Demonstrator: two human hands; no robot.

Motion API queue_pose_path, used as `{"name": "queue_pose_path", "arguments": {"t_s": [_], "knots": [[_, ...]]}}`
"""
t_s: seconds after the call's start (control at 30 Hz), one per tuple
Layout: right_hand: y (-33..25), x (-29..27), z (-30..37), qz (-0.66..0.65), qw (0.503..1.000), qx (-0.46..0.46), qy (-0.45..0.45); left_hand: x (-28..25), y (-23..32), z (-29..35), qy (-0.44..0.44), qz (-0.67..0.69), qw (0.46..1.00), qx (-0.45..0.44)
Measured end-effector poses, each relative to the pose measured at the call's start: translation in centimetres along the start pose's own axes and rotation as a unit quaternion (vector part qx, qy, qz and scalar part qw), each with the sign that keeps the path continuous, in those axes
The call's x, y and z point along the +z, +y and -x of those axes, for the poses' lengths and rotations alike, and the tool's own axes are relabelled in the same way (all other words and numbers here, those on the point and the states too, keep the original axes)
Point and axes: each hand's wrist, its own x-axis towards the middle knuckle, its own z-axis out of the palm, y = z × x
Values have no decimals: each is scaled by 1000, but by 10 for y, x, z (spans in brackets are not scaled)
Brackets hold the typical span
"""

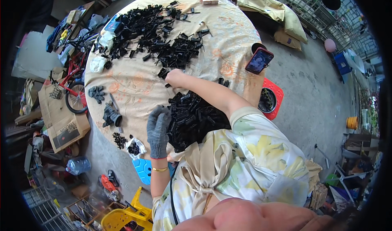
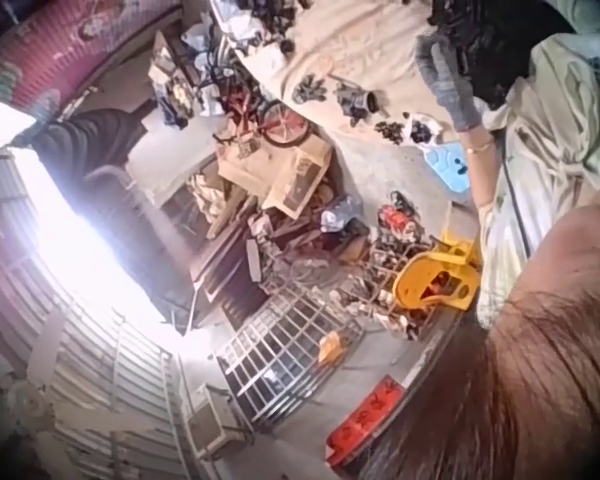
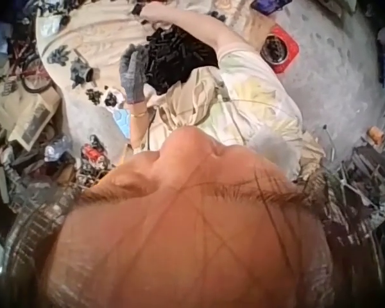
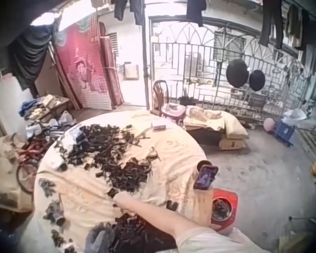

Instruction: Sorting and inspecting small black plastic components on a table in a workshop.

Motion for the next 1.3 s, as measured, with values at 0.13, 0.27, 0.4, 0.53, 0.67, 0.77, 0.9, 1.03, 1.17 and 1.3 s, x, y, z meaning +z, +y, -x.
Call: {"name": "queue_pose_path", "arguments": {"t_s": [0.13, 0.27, 0.4, 0.53, 0.67, 0.77, 0.9, 1.03, 1.17, 1.3], "knots": [[-38, -66, 48, -141, 973, -105, 149, -1, 12, 1, 51, 25, 998, 37], [-75, -116, 101, -152, 939, -232, 204, -8, 25, -6, -162, 141, 968, -127], [-78, -130, 132, -120, 930, -262, 230, 0, 21, -5, -254, 162, 942, -146], [-82, -129, 151, -133, 929, -253, 235, 21, 30, 2, -238, 151, 943, -178], [-77, -134, 177, -428, 883, -32, 192, 35, 27, 0, -174, 132, 969, -119], [-84, -133, 182, -549, 825, 28, 130, 46, 28, 9, -107, 52, 992, -43], [-104, -122, 175, -659, 738, 84, 117, 52, 23, 17, -93, -38, 994, 29], [-109, -119, 173, -669, 730, 91, 107, 51, 15, 21, -50, -108, 990, 77], [-111, -122, 175, -638, 756, 105, 100, 52, 15, 27, -12, -138, 986, 92], [-115, -117, 175, -641, 752, 120, 96, 51, 14, 30, -2, -183, 973, 142]]}}
